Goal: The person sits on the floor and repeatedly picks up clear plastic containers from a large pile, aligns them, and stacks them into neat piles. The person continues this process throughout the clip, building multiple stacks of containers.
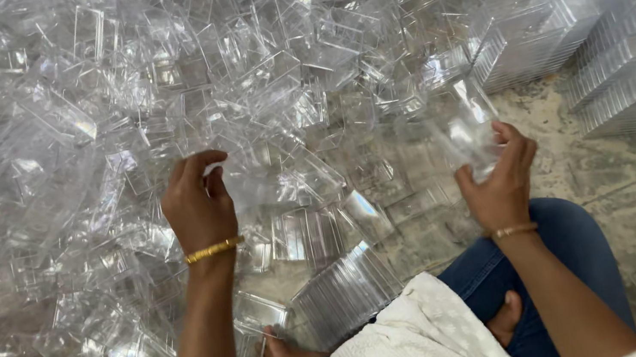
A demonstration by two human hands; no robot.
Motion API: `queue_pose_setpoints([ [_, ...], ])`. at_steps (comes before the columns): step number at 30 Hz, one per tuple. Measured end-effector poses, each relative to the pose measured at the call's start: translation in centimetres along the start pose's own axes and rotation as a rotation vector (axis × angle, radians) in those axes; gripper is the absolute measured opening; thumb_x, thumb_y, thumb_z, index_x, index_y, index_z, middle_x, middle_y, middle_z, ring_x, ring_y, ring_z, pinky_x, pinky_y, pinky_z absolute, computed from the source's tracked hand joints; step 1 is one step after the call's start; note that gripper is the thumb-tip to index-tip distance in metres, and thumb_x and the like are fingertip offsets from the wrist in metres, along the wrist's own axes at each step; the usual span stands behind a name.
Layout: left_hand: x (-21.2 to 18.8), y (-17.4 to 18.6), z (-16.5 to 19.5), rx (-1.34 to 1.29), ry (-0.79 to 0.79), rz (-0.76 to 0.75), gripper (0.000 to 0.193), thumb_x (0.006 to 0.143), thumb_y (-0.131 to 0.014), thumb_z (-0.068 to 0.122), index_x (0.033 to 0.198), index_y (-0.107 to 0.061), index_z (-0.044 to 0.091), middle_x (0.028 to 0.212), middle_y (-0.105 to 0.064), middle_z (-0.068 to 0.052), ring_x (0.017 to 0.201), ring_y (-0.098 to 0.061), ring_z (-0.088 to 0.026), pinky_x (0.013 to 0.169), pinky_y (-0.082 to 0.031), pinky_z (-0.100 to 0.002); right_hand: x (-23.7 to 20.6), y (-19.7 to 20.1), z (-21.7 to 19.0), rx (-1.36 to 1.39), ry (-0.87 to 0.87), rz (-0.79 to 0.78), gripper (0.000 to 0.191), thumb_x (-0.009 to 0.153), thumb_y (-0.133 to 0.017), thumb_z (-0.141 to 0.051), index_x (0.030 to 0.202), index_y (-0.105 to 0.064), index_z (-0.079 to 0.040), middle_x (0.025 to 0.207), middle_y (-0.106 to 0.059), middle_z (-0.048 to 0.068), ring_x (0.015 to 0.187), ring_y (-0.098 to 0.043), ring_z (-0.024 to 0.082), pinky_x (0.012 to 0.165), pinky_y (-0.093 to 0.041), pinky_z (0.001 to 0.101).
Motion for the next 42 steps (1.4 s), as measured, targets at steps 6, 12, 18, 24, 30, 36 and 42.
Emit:
queue_pose_setpoints([
  [6, -3.7, -4.3, -1.2, -0.648, 0.346, 0.059, 0.015, 0.092, -0.066, -0.006, 0.103, -0.072, 0.003, 0.098, -0.076, -0.008, 0.090, -0.075, -0.015, 0.079, -0.065, -0.030, -3.4, -2.7, -4.8, 0.377, -0.090, -0.486, 0.091, 0.078, -0.082, -0.015, 0.153, -0.031, -0.015, 0.127, -0.063, 0.011, 0.111, -0.066, 0.024, 0.088, -0.060, 0.0372],
  [12, -9.5, -9.8, -1.2, -0.903, 0.563, -0.204, 0.033, 0.089, -0.071, -0.007, 0.120, -0.070, 0.004, 0.112, -0.071, -0.015, 0.097, -0.071, -0.017, 0.085, -0.062, -0.034, -5.7, -5.5, -6.9, 0.654, -0.277, -0.651, 0.093, 0.082, -0.079, -0.018, 0.157, -0.025, -0.021, 0.131, -0.062, 0.008, 0.118, -0.064, 0.021, 0.094, -0.061, 0.0365],
  [18, -10.2, -10.5, 0.5, -0.967, 0.436, -0.529, 0.067, 0.079, -0.069, 0.001, 0.140, -0.049, 0.021, 0.148, -0.039, -0.002, 0.098, -0.061, -0.013, 0.086, -0.065, -0.034, -4.6, -5.5, -5.0, 0.704, -0.291, -0.670, 0.064, 0.085, -0.076, -0.016, 0.144, -0.053, -0.017, 0.136, -0.060, 0.005, 0.114, -0.064, 0.018, 0.092, -0.060, 0.0343],
  [24, -9.9, -10.9, 0.1, -0.870, 0.416, -0.530, 0.025, 0.102, -0.068, 0.030, 0.105, -0.068, 0.005, 0.105, -0.069, -0.011, 0.096, -0.062, -0.014, 0.088, -0.053, -0.032, -4.3, -5.2, -3.1, 0.839, -0.383, -0.646, 0.052, 0.087, -0.076, -0.018, 0.136, -0.060, -0.008, 0.134, -0.065, 0.006, 0.113, -0.065, 0.019, 0.095, -0.058, 0.0351],
  [30, -10.4, -10.7, -0.1, -0.980, 0.435, -0.602, 0.029, 0.098, -0.065, 0.035, 0.091, -0.066, 0.007, 0.107, -0.077, -0.004, 0.096, -0.065, -0.014, 0.090, -0.053, -0.034, -3.8, -4.1, -3.9, 0.786, -0.267, -0.638, 0.060, 0.087, -0.077, -0.018, 0.142, -0.056, -0.011, 0.127, -0.065, 0.007, 0.117, -0.063, 0.018, 0.099, -0.056, 0.0339],
  [36, -11.6, -11.4, 0.7, -0.962, 0.452, -0.665, 0.029, 0.099, -0.061, 0.037, 0.095, -0.069, 0.009, 0.106, -0.077, -0.006, 0.104, -0.070, -0.015, 0.096, -0.054, -0.034, -3.7, -3.4, -5.2, 0.772, -0.248, -0.742, 0.089, 0.081, -0.080, -0.022, 0.157, -0.034, -0.021, 0.124, -0.061, 0.007, 0.114, -0.064, 0.019, 0.095, -0.058, 0.0355],
  [42, -13.3, -12.6, 2.0, -0.900, 0.394, -0.649, 0.029, 0.099, -0.067, 0.033, 0.093, -0.068, 0.005, 0.088, -0.074, -0.005, 0.076, -0.059, -0.011, 0.068, -0.048, -0.029, -3.8, -3.2, -3.9, 0.724, -0.312, -0.817, 0.096, 0.080, -0.079, -0.030, 0.160, -0.028, -0.025, 0.123, -0.059, 0.007, 0.111, -0.065, 0.019, 0.094, -0.058, 0.0350],
])
Point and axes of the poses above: each hand's wrist, its own x-axis towards the middle knuckle, its own y-axis out of the back of the hand, z = x × y, the point moved 7 cm from there along x, towards the middle knuckle
